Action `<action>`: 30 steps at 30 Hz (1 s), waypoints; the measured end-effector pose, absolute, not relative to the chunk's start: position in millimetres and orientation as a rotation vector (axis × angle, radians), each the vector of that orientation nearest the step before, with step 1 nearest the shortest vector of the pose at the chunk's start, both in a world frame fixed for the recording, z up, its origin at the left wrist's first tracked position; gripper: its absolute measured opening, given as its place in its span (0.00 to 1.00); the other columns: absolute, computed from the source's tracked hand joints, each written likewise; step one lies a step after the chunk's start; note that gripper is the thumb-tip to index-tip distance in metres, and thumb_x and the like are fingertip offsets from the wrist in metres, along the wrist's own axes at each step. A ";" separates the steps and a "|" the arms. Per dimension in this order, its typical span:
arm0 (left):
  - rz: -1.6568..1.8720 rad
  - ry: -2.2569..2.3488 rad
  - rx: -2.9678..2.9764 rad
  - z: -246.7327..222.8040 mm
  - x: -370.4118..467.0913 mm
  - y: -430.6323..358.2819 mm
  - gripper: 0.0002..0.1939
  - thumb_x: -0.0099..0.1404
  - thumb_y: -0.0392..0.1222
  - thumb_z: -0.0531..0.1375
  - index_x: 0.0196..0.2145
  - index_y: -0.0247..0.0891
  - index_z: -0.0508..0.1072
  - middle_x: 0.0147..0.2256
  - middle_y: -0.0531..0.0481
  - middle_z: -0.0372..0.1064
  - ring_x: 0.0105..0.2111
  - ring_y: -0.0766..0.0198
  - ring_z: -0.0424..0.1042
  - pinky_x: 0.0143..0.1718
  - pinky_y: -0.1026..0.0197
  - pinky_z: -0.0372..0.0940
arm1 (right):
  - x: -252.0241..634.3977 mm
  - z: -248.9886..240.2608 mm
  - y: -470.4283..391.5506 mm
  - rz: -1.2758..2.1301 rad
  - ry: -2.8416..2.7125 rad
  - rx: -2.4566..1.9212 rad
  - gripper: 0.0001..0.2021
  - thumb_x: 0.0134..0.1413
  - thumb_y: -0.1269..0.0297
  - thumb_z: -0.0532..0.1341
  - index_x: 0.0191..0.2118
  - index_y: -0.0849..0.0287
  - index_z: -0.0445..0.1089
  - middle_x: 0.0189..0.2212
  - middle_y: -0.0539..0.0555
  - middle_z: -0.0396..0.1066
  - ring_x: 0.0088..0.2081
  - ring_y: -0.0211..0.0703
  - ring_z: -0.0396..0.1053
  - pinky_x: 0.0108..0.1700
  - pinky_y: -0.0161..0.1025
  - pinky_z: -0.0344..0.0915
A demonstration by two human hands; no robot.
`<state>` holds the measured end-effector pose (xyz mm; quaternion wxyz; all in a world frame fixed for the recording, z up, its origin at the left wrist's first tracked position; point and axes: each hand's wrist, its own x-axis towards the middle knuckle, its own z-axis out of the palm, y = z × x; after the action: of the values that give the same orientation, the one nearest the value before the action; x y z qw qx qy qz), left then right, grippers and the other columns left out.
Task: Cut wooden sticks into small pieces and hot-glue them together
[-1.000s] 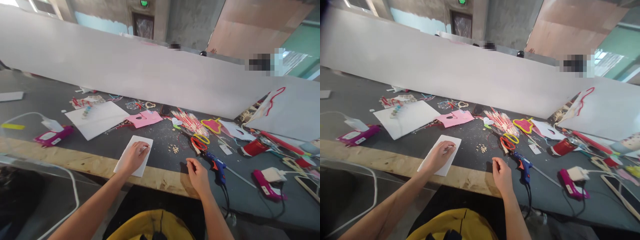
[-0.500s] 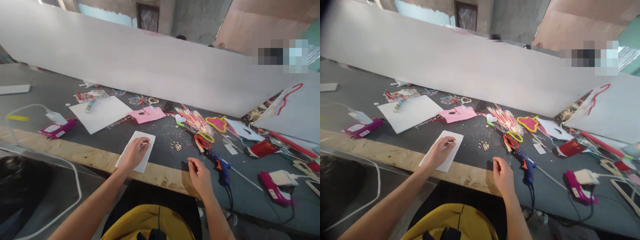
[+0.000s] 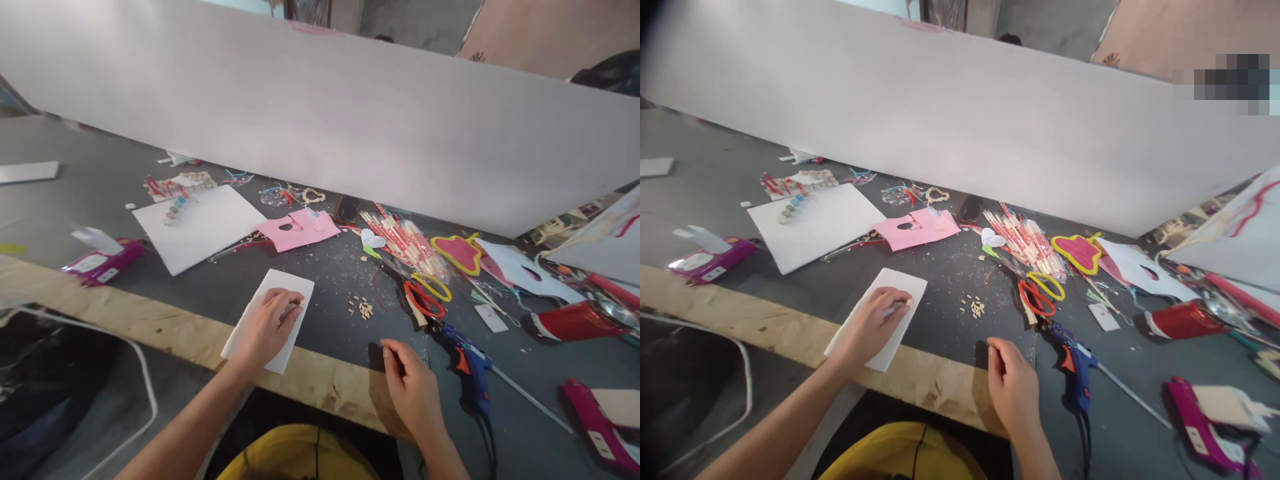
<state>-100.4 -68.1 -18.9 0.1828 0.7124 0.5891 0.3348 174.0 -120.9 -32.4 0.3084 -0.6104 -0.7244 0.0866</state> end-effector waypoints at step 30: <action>0.501 1.429 2.363 -5.2 -103.4 -59.6 0.12 0.70 0.36 0.44 0.44 0.40 0.64 0.42 0.50 0.72 0.42 0.63 0.72 0.53 0.56 0.62 | 170.9 -13.6 -114.5 0.373 -2.162 -1.593 0.11 0.60 0.66 0.52 0.47 0.55 0.65 0.35 0.52 0.75 0.34 0.39 0.75 0.34 0.33 0.72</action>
<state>-103.4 -59.6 -5.2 0.1668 0.8302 0.5020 0.1761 170.9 -114.5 -13.6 0.2135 -0.5740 -0.7790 0.1345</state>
